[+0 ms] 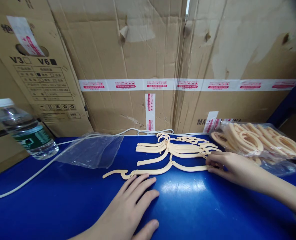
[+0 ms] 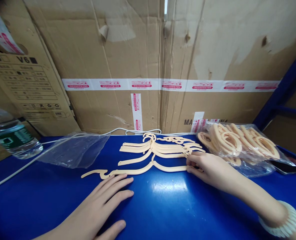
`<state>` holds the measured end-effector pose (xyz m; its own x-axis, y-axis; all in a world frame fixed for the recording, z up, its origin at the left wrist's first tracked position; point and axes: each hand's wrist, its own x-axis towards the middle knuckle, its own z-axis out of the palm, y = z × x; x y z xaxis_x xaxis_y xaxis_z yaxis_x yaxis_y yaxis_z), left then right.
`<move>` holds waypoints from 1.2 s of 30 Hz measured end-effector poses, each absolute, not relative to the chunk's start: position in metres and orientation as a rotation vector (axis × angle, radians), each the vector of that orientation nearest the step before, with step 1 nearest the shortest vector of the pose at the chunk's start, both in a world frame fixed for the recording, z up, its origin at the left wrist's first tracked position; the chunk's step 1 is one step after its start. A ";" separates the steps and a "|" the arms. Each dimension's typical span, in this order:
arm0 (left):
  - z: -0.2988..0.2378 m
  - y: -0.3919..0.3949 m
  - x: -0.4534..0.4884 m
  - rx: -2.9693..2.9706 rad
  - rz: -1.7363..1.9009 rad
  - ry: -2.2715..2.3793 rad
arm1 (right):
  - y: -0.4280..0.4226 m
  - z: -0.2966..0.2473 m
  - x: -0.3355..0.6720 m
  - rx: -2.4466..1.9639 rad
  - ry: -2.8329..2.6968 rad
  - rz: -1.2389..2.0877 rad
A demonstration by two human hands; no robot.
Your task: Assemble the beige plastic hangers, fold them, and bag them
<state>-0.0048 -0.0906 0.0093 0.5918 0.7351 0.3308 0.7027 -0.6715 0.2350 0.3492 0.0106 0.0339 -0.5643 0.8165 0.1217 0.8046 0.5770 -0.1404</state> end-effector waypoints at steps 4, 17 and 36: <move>0.011 -0.091 -0.005 2.731 0.627 1.209 | 0.011 0.034 0.348 -1.356 -2.598 0.099; 0.014 -0.090 -0.003 2.753 0.681 1.159 | 0.048 0.044 0.342 -1.343 -2.535 -0.140; 0.013 -0.089 -0.004 2.779 0.716 0.907 | 0.126 0.056 0.249 -1.517 -2.801 -0.203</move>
<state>-0.0036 -0.0887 0.0130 0.7065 0.5854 0.3977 0.5227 -0.8105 0.2644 0.2485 0.1265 0.0557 -0.5473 0.8368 0.0161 0.8304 0.5405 0.1355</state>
